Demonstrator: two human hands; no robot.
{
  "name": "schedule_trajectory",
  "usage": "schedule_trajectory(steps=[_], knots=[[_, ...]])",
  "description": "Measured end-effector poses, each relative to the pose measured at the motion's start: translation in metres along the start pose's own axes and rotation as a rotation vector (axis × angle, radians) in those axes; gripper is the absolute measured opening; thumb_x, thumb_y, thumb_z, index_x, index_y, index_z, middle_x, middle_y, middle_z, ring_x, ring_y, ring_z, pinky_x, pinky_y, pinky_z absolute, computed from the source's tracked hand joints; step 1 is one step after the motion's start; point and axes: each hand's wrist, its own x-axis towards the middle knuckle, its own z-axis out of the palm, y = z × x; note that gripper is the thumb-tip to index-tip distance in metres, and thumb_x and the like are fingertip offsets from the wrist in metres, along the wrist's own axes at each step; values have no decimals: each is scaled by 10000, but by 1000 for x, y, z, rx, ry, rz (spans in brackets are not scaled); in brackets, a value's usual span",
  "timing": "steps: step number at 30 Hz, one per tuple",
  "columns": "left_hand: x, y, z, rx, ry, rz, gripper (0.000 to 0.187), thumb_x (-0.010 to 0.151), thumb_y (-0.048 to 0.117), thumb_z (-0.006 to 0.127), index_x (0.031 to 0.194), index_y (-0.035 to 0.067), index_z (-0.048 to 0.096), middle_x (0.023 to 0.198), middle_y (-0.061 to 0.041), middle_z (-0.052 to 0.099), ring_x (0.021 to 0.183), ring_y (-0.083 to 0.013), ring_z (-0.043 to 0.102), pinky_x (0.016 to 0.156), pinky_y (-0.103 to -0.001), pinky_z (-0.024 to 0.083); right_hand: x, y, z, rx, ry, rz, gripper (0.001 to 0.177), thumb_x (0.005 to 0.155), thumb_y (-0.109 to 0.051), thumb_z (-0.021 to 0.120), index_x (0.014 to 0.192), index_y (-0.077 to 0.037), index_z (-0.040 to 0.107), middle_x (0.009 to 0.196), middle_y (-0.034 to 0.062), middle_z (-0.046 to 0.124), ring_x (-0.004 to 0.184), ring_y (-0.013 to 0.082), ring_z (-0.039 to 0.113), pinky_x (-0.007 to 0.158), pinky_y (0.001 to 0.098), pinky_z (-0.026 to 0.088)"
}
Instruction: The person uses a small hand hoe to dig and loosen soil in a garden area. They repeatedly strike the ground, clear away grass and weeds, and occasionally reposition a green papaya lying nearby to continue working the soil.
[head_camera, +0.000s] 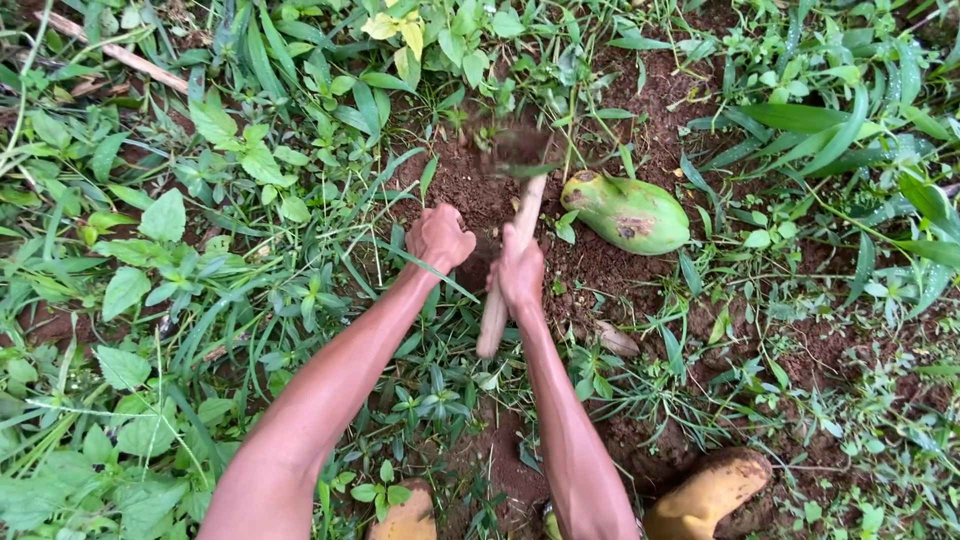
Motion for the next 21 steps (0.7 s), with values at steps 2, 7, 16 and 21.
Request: schedule_trajectory(steps=[2,7,16,21], knots=[[-10,4,-7,-36,109,31,162,852,156,667,926,86,792,976,-199,768,981,-406,750,913,-494,585,-23,14,-9,36,-11,49,430,1017,-432,546,1015,-2,523,588,123,637,444,211,649,398,348,597],[-7,9,-4,-177,359,170,190,837,152,668,959,51,773,928,-203,754,892,-401,749,802,-519,597,-69,30,-36,-27,-79,13,377,1028,-398,542,1008,-22,549,549,96,623,408,202,632,373,315,558],[-31,11,-12,-238,384,241,402,900,225,681,1216,-22,684,1148,-238,689,1096,-404,690,916,-512,572,-108,38,-74,-253,-60,-125,378,995,-408,624,994,-32,588,585,111,647,448,189,642,423,305,549],[-25,-2,-1,-180,274,276,399,929,306,692,1192,6,691,1106,-209,706,1091,-362,694,929,-486,559,-98,19,-62,-95,-23,-113,359,1030,-417,544,970,-63,562,565,83,642,434,183,643,411,301,540]])
